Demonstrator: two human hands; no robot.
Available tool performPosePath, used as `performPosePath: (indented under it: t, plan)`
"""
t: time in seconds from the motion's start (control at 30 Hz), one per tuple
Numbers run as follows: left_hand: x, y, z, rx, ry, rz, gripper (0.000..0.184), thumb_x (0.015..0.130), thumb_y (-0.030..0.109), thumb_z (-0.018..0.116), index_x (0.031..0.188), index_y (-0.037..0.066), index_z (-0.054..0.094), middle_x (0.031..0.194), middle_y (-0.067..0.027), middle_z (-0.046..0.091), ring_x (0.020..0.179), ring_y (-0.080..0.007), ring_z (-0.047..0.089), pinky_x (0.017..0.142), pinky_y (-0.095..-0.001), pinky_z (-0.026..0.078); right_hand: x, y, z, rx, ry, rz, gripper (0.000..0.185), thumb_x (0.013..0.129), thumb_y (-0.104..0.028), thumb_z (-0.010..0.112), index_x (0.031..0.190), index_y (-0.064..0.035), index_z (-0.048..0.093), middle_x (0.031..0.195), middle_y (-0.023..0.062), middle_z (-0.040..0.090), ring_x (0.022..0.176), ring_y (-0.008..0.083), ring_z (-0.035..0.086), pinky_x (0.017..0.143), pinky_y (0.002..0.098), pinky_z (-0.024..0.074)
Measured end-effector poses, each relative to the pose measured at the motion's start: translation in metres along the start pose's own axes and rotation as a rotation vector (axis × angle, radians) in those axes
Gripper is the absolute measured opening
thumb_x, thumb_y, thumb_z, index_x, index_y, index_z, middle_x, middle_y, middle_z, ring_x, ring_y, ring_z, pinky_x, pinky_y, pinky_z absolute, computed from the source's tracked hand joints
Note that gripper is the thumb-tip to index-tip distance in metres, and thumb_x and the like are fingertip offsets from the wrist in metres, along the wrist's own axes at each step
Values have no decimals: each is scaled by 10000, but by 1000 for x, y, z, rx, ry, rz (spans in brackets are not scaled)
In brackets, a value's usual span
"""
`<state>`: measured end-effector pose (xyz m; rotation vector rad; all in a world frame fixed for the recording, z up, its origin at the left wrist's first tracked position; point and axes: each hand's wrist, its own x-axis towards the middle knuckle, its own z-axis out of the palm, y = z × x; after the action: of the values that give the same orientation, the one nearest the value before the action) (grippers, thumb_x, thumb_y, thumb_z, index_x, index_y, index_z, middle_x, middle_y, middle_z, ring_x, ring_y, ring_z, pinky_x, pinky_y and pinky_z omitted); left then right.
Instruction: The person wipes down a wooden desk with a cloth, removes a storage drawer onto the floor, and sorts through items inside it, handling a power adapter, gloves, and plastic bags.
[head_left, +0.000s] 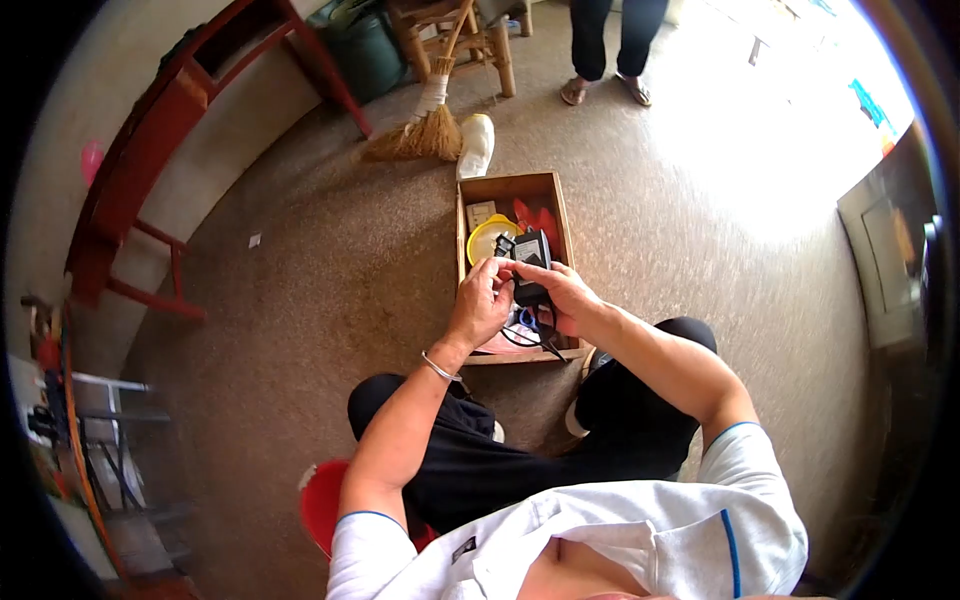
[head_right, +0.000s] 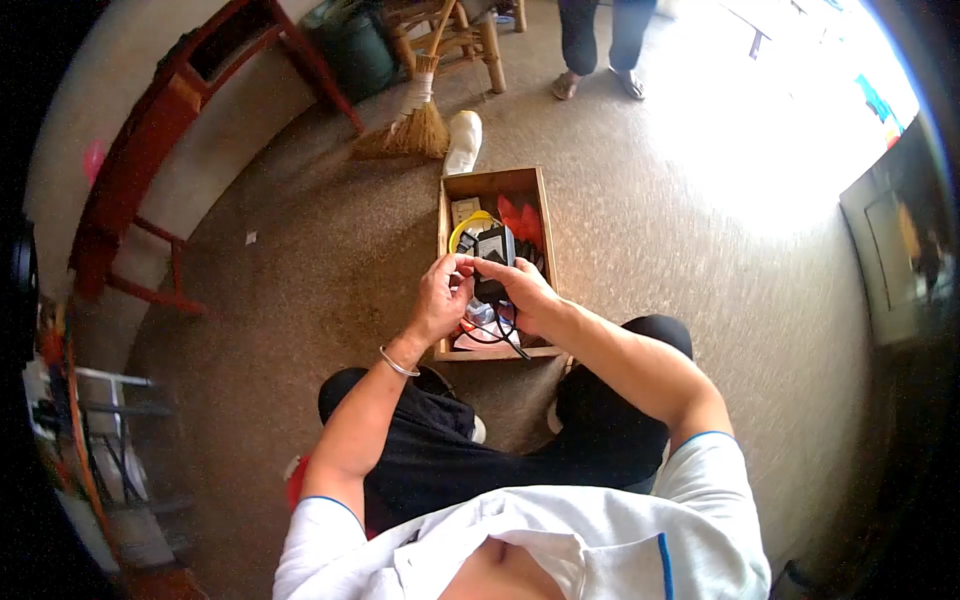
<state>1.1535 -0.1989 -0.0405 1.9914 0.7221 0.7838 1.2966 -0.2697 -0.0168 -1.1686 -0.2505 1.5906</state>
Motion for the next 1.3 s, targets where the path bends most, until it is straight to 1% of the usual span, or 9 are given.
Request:
performPosePath:
  t: [0.07,0.17,0.37,0.47,0.53,0.67,0.83,0.97,1.3]
  plan:
    - [1,0,-1,16,25,8,199,796,-30,569,990,15,571,855,-114,586,726,-202,601,662,-310,498,-2,1,1,88,-14,-38,307,786,-198,718,988,-63,529,874,63,605,709,157,630,539,300,556]
    - [2,6,1,45,1,16,194,805,-21,571,995,18,570,851,-98,584,685,-170,592,633,-298,498,12,11,-6,71,106,-36,368,743,-209,762,967,-39,524,853,68,596,683,151,619,510,280,527]
    - [-1,-9,1,-7,-49,-49,175,889,54,572,1060,30,547,853,4,547,707,-62,501,660,-220,475,14,8,-8,-54,142,50,615,676,-324,816,1082,-34,457,969,86,535,840,144,562,628,296,482]
    - [-2,-14,4,-60,-20,-54,187,846,28,571,1031,6,565,893,-74,566,698,-130,558,646,-272,476,15,10,-8,-13,117,-3,467,766,-199,746,1087,-21,458,919,95,571,682,154,617,487,290,552]
    - [-2,-9,0,-1,-63,-76,204,871,61,581,1066,8,552,932,-67,571,782,-122,567,703,-260,478,16,11,-8,-7,121,1,472,756,-211,755,1087,-21,477,904,83,578,683,134,613,505,274,546]
    - [0,-19,3,-259,-29,-51,277,897,119,606,1121,-10,506,1023,-61,570,918,-107,557,832,-246,457,13,11,-8,39,113,-45,479,725,-230,777,1051,-11,502,875,62,576,662,108,591,557,251,503]
    - [2,-15,-3,-218,-70,-91,259,892,156,623,1075,-7,539,939,-35,587,857,-92,550,776,-233,460,8,5,-8,-1,76,-45,478,722,-224,777,1044,-14,492,864,58,567,691,104,579,563,260,488]
    - [1,-16,-1,-71,-73,-92,167,893,122,598,1011,5,589,841,-12,610,726,-79,542,671,-235,469,-6,-4,-3,2,94,3,495,715,-230,780,1043,-22,474,843,47,549,668,96,554,525,243,461]
    - [2,-19,-4,-12,-84,-72,168,882,131,612,992,6,598,798,-13,599,693,-77,524,631,-232,448,8,4,-9,-20,76,3,459,727,-219,770,1025,-24,480,849,45,547,664,90,551,505,230,462]
